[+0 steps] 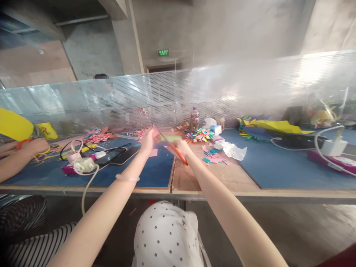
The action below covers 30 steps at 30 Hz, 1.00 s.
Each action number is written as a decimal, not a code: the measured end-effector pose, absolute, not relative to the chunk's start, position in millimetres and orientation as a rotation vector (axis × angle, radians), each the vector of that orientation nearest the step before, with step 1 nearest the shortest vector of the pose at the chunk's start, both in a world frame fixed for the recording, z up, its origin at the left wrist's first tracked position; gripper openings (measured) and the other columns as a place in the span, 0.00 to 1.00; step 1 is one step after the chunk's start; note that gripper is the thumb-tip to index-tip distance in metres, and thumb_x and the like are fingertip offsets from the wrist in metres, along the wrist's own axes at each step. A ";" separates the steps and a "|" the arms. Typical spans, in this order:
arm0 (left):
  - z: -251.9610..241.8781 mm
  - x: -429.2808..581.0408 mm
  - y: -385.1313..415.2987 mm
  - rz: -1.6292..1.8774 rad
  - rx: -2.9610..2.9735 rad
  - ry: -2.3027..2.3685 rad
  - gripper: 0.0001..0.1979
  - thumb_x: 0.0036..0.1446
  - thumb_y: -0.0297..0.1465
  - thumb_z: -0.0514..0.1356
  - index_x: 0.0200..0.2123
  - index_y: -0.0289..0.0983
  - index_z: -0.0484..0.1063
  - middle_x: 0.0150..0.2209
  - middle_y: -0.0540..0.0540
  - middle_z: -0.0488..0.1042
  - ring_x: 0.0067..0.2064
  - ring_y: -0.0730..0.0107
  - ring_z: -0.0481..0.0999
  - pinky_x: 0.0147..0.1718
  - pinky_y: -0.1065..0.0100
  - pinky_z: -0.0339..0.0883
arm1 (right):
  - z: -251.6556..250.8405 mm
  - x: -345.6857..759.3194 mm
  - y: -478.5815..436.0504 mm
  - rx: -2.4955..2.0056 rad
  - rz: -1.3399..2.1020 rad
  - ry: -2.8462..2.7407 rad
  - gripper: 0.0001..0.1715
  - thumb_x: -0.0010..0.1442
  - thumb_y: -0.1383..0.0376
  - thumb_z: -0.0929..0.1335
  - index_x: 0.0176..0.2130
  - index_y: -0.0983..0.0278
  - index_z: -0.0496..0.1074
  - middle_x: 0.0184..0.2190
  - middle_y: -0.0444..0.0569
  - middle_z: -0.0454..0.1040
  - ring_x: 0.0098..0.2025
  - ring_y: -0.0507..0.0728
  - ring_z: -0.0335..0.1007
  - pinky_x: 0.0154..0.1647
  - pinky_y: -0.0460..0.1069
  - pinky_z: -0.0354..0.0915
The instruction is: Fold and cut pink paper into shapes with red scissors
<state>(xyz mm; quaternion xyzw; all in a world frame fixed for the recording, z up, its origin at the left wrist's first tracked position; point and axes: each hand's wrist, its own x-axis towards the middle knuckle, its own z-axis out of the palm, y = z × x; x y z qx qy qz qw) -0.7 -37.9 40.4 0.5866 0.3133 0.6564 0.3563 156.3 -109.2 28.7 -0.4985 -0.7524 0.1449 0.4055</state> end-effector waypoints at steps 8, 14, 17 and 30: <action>41.6 -0.6 -37.3 1.680 1.505 0.761 0.10 0.55 0.37 0.51 0.27 0.37 0.64 0.22 0.50 0.67 0.21 0.74 0.68 0.15 0.75 0.57 | 27.9 155.5 -110.3 -1.209 0.321 -1.898 0.14 0.47 0.58 0.60 0.18 0.63 0.54 0.15 0.40 0.53 0.19 0.47 0.49 0.20 0.44 0.45; 43.3 -0.1 -40.4 1.655 1.526 0.772 0.11 0.56 0.38 0.51 0.27 0.37 0.64 0.22 0.49 0.68 0.22 0.74 0.68 0.15 0.75 0.58 | 22.7 155.6 -104.7 -1.213 0.263 -1.886 0.16 0.47 0.56 0.61 0.18 0.63 0.54 0.16 0.39 0.52 0.20 0.47 0.49 0.21 0.44 0.46; 42.7 0.3 -39.5 1.654 1.509 0.760 0.12 0.55 0.40 0.52 0.28 0.37 0.65 0.23 0.49 0.68 0.22 0.74 0.69 0.15 0.75 0.58 | 18.7 155.4 -98.4 -1.246 0.223 -1.892 0.16 0.49 0.56 0.61 0.18 0.64 0.56 0.16 0.40 0.55 0.21 0.48 0.52 0.21 0.44 0.46; 38.8 -8.1 -26.0 1.702 1.310 0.883 0.13 0.54 0.38 0.50 0.25 0.36 0.64 0.19 0.50 0.68 0.20 0.76 0.68 0.15 0.77 0.57 | 2.9 162.9 -81.2 -1.855 0.055 -1.678 0.20 0.56 0.55 0.63 0.43 0.68 0.67 0.35 0.59 0.73 0.37 0.60 0.71 0.34 0.48 0.61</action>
